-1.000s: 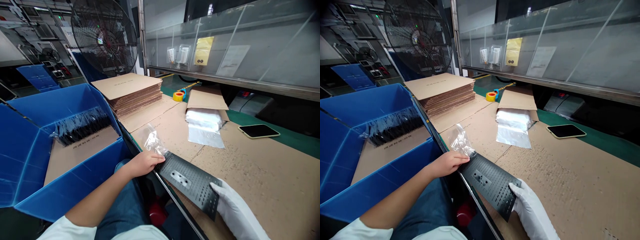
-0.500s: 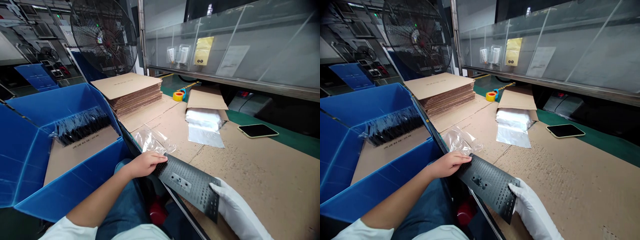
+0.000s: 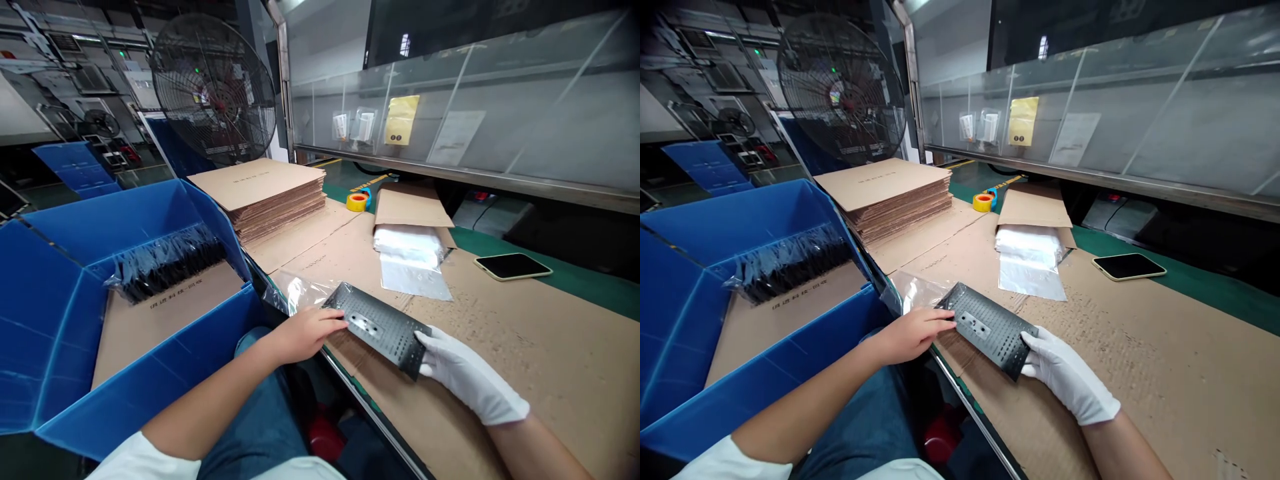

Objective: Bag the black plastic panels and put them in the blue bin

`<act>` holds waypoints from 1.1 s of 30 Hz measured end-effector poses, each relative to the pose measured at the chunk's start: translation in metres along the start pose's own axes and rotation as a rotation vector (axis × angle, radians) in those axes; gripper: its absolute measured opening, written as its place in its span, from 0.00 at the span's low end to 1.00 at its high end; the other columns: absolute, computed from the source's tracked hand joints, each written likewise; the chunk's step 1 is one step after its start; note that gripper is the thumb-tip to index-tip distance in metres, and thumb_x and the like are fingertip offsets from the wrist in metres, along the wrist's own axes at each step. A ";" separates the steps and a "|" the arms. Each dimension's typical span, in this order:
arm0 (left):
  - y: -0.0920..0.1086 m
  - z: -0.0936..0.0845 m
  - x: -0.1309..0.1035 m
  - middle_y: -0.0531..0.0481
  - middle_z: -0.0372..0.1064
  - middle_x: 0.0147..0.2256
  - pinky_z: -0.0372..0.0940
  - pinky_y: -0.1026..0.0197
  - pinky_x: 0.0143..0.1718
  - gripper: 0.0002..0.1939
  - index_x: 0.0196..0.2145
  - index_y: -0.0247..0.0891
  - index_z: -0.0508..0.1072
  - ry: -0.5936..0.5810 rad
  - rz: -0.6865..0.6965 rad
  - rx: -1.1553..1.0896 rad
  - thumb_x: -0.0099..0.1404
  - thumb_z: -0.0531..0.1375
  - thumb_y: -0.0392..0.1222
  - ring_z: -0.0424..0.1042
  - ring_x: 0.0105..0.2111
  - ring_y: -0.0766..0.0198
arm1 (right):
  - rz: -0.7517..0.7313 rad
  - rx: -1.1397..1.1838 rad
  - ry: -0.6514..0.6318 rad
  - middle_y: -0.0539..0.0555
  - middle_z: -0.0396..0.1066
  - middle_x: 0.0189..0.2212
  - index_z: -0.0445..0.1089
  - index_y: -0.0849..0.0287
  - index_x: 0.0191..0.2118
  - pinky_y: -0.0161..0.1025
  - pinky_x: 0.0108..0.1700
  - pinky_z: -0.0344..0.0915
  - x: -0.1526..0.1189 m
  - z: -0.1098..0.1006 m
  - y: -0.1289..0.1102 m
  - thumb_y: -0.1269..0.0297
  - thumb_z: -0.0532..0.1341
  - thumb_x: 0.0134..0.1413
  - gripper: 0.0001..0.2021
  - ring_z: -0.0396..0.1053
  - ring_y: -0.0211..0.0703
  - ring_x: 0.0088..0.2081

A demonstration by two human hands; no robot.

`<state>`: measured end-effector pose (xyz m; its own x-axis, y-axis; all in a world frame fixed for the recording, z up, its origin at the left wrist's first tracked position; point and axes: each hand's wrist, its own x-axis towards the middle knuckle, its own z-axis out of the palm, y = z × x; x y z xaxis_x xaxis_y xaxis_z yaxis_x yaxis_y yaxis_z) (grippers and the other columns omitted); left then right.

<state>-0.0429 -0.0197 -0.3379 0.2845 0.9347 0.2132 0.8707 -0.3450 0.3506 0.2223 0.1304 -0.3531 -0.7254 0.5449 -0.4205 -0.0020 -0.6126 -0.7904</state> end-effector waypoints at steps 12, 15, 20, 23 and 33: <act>-0.056 -0.025 0.057 0.43 0.69 0.51 0.62 0.57 0.51 0.18 0.51 0.36 0.71 0.060 -0.555 -0.197 0.66 0.53 0.41 0.68 0.48 0.57 | 0.014 -0.194 0.109 0.52 0.75 0.27 0.69 0.57 0.47 0.33 0.26 0.70 0.012 0.021 0.006 0.60 0.67 0.48 0.19 0.73 0.40 0.26; -0.082 -0.037 0.079 0.47 0.75 0.36 0.66 0.61 0.40 0.12 0.37 0.34 0.78 -0.251 -0.549 -0.326 0.61 0.59 0.44 0.73 0.36 0.59 | -0.009 -0.237 0.092 0.51 0.75 0.28 0.69 0.57 0.47 0.32 0.26 0.69 0.011 0.020 0.008 0.59 0.67 0.49 0.18 0.71 0.37 0.25; -0.075 -0.024 0.114 0.51 0.73 0.25 0.64 0.65 0.29 0.07 0.29 0.32 0.78 -0.380 -0.470 -0.399 0.55 0.63 0.40 0.70 0.25 0.65 | -0.042 -0.266 0.038 0.50 0.73 0.28 0.67 0.57 0.48 0.32 0.27 0.69 0.011 0.015 0.013 0.55 0.65 0.51 0.20 0.71 0.36 0.26; -0.038 0.000 0.142 0.52 0.74 0.28 0.62 0.65 0.31 0.09 0.32 0.34 0.78 -0.341 -0.374 -0.394 0.57 0.63 0.43 0.70 0.28 0.65 | -0.047 -0.227 0.038 0.51 0.74 0.32 0.66 0.58 0.48 0.34 0.30 0.71 0.010 0.015 0.014 0.56 0.66 0.50 0.21 0.72 0.37 0.29; 0.056 0.043 0.154 0.46 0.65 0.55 0.50 0.48 0.61 0.14 0.48 0.43 0.71 0.652 -0.040 -0.074 0.64 0.58 0.42 0.62 0.56 0.56 | -0.634 -0.585 0.456 0.63 0.72 0.43 0.66 0.58 0.46 0.47 0.45 0.73 0.025 -0.009 0.031 0.41 0.52 0.55 0.26 0.73 0.52 0.45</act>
<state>0.0668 0.1082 -0.3243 -0.0693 0.7111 0.6997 0.8393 -0.3376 0.4262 0.2102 0.1306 -0.3918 -0.3710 0.9203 0.1239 0.1312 0.1841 -0.9741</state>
